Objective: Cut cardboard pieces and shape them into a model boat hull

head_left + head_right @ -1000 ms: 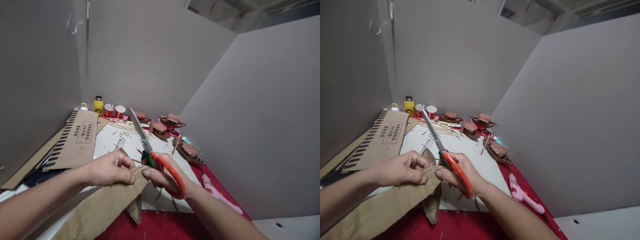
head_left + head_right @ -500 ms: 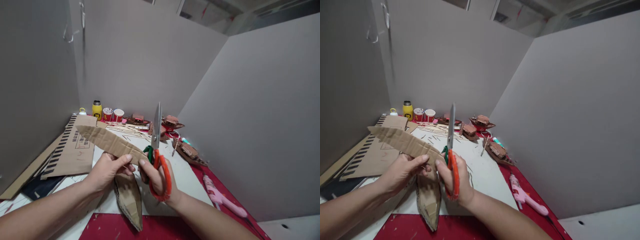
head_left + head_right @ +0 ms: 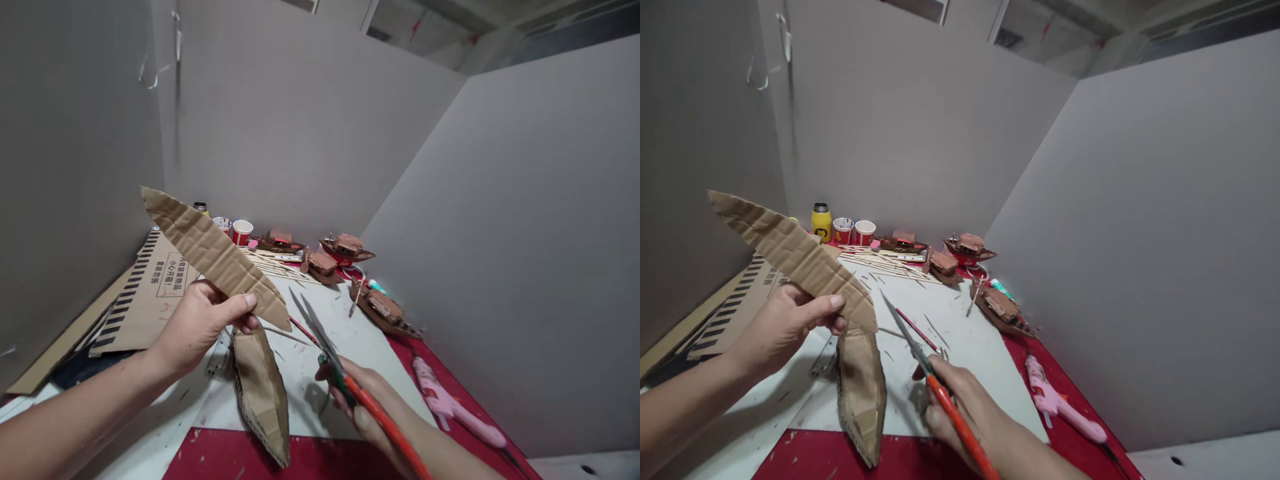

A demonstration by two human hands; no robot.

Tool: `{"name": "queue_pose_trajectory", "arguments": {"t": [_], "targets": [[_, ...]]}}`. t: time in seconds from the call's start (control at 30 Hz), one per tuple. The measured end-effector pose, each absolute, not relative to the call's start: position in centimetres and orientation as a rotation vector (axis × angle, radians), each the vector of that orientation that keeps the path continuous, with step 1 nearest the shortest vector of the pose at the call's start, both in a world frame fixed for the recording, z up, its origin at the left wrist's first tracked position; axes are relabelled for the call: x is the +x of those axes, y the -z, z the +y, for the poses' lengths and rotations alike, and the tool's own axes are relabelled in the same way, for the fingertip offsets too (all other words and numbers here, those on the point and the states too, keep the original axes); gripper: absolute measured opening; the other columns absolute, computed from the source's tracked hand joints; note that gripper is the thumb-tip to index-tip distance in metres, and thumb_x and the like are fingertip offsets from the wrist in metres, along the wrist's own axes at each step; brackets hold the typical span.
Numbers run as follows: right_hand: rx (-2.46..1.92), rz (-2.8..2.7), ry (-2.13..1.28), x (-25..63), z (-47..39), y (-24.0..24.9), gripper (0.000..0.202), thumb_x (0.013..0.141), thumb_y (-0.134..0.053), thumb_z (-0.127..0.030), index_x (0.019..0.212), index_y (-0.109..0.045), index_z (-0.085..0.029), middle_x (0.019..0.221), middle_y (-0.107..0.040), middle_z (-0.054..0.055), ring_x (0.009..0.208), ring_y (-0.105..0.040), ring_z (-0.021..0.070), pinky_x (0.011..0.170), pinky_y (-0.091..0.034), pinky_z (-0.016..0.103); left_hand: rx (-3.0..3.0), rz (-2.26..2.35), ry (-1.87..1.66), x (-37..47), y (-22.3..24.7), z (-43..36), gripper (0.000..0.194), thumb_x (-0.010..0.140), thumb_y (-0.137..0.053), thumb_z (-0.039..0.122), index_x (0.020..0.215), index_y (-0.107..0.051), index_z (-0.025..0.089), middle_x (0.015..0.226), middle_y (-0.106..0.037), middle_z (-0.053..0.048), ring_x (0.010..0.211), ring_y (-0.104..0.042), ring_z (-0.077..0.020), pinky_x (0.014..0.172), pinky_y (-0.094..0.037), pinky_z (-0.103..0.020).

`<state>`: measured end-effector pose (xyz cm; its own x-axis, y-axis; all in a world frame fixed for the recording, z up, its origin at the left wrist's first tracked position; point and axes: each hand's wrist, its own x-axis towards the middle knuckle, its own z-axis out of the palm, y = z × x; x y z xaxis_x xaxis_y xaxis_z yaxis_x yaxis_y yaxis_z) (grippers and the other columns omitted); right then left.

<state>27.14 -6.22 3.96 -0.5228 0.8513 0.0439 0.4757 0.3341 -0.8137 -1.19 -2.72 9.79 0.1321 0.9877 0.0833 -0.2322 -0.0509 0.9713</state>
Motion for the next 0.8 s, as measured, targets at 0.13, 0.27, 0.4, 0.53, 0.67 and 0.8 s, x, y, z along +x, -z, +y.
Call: {"name": "queue_pose_trajectory", "arguments": {"t": [0.13,0.27,0.4,0.53,0.67,0.8], "targets": [[-1.125,-2.275,-1.054,25.9,-6.8,-5.5,0.048,0.088,-0.04,-0.067,0.086,-0.048,-0.02,0.071,-0.046,-0.001,0.061,-0.036,0.014,0.057,-0.035,0.026,1.176,0.907,-1.218,-1.1,-9.7,-3.0,0.014,0.075,-0.072,0.026,0.071,-0.068,0.013,0.062,-0.069,-0.001,0.057,-0.064,-0.0127,0.057,-0.053,-0.023],[-1.102,-2.31,-1.075,25.0,-6.7,-6.4,0.047,0.09,-0.036,-0.067,0.083,-0.043,-0.021,0.071,-0.042,-0.002,0.061,-0.034,0.0141,0.057,-0.034,0.025,1.206,0.906,-1.199,-1.0,-9.6,-2.9,0.013,0.076,-0.072,0.025,0.07,-0.069,0.014,0.061,-0.07,-0.001,0.057,-0.064,-0.0128,0.058,-0.054,-0.023],[-1.094,-2.292,-1.107,25.1,-6.4,-6.0,0.047,0.09,-0.034,-0.068,0.08,-0.04,-0.022,0.069,-0.038,-0.003,0.06,-0.031,0.0138,0.055,-0.031,0.025,1.19,0.909,-1.19,-0.7,-9.6,-2.8,0.013,0.077,-0.071,0.024,0.069,-0.069,0.014,0.061,-0.071,-0.001,0.056,-0.065,-0.0128,0.057,-0.054,-0.022],[-1.093,-2.254,-1.139,25.3,-6.4,-4.9,0.051,0.089,-0.031,-0.071,0.078,-0.039,-0.021,0.069,-0.036,-0.003,0.06,-0.03,0.0135,0.054,-0.029,0.026,1.167,0.892,-1.172,-0.7,-9.5,-2.8,0.013,0.077,-0.071,0.024,0.07,-0.071,0.013,0.062,-0.073,-0.003,0.058,-0.066,-0.0133,0.058,-0.056,-0.022],[-1.064,-2.2,-1.173,25.0,-6.5,-4.4,0.053,0.088,-0.034,-0.072,0.076,-0.04,-0.021,0.067,-0.033,-0.004,0.06,-0.028,0.0127,0.052,-0.028,0.025,1.144,0.86,-1.17,-0.7,-9.3,-2.8,0.013,0.077,-0.073,0.025,0.073,-0.071,0.014,0.064,-0.073,-0.002,0.058,-0.068,-0.0136,0.057,-0.057,-0.022],[-1.019,-2.206,-1.201,24.3,-6.4,-5.2,0.052,0.089,-0.035,-0.071,0.077,-0.041,-0.02,0.067,-0.034,-0.004,0.058,-0.028,0.0119,0.051,-0.028,0.025,1.122,0.851,-1.196,-0.5,-9.1,-2.9,0.021,0.077,-0.075,0.035,0.081,-0.072,0.015,0.073,-0.076,-0.003,0.059,-0.068,-0.0136,0.057,-0.058,-0.023]]}}
